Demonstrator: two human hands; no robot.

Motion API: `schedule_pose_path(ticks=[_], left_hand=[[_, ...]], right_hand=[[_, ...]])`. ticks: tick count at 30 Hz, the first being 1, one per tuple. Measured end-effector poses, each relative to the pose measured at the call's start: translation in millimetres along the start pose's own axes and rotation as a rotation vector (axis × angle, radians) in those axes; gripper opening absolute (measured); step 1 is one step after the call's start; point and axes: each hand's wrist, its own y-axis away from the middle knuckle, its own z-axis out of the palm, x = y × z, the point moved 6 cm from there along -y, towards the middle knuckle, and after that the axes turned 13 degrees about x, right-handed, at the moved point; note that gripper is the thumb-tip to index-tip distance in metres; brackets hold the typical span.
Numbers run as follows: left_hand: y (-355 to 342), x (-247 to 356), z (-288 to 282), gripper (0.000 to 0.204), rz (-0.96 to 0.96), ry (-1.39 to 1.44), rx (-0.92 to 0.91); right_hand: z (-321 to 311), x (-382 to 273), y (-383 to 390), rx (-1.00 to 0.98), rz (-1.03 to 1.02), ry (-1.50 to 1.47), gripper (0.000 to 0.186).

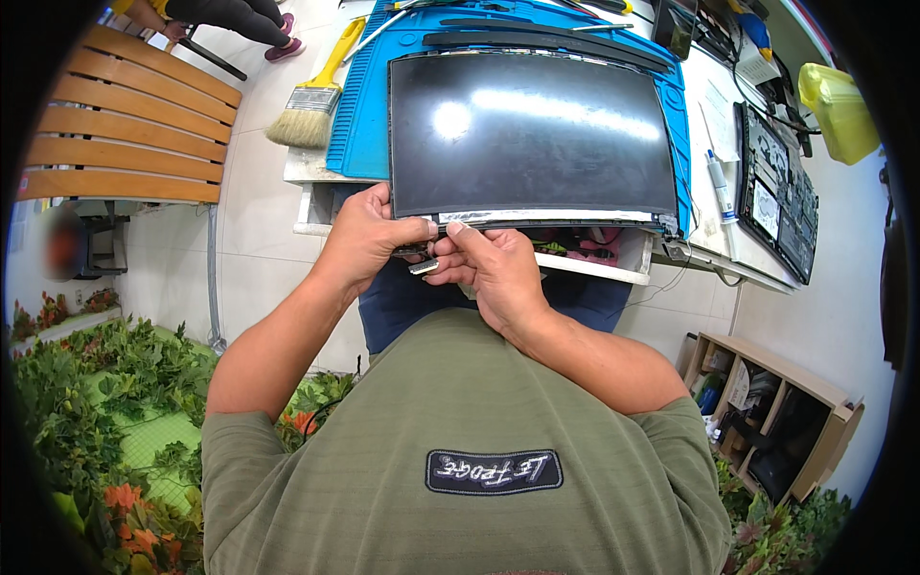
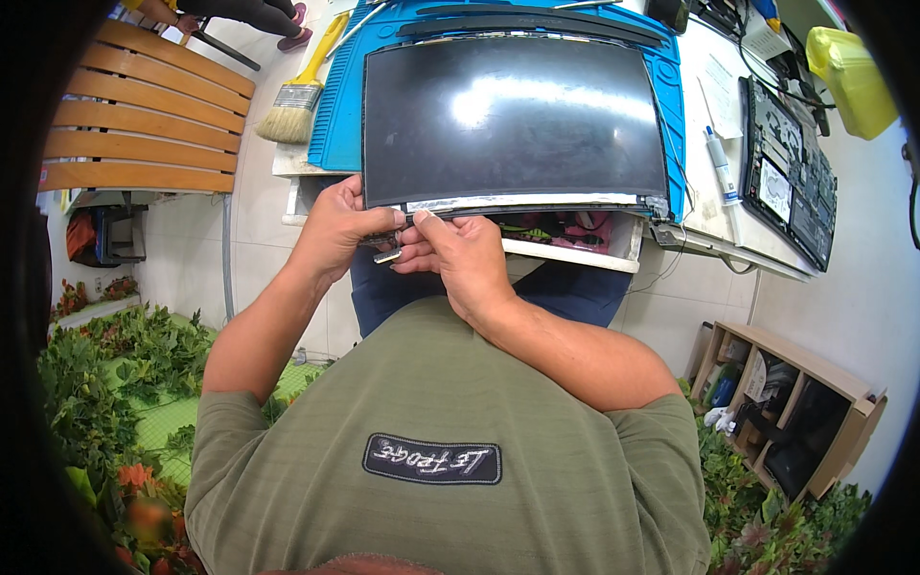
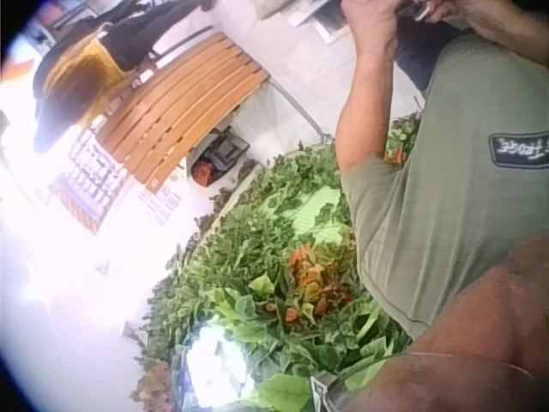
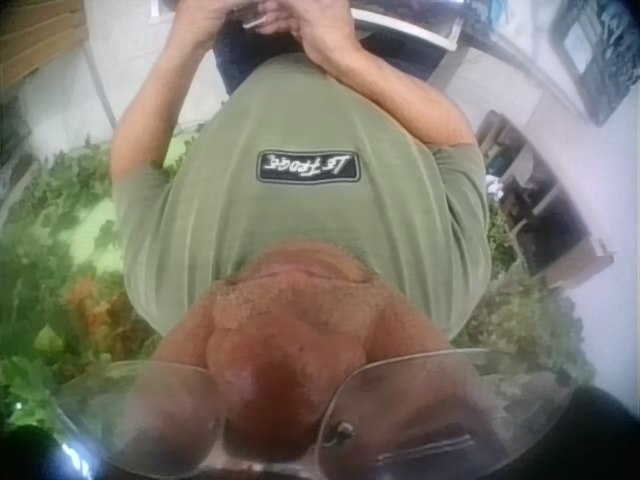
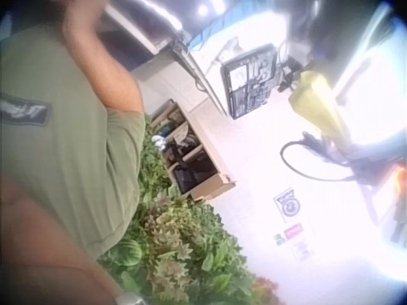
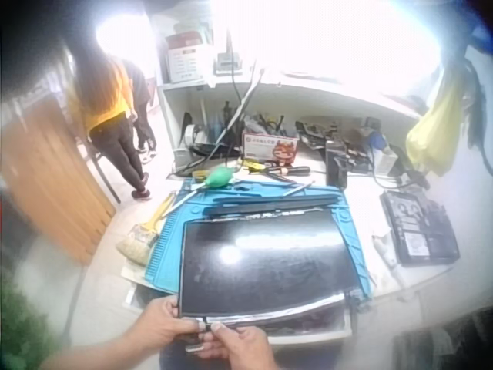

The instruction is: The person works on a laptop display by manipulating the internal screen layers and cables by hand, eventually placing a black panel over the screen assembly.

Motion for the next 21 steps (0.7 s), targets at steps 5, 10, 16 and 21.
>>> schedule_pose_path(ticks=[5, 10, 16, 21], left_hand=[[-3, 5, 6, 0.045, -0.018, -0.041, -0.062], [-5, 4, -7, 0.047, -0.05, -0.137, -0.135], [-11, 7, -44, 0.046, 0.026, -0.135, 0.003], [-2, 33, -48, 0.045, 0.156, -0.275, 0.106]], right_hand=[[-7, 3, -4, -0.025, 0.009, -0.015, 0.033], [-27, 2, -1, -0.137, 0.04, -0.033, 0.031], [-84, -59, 61, -0.14, -0.12, 0.368, 0.026], [-170, -157, 99, 0.48, -0.777, 0.491, 0.02]])
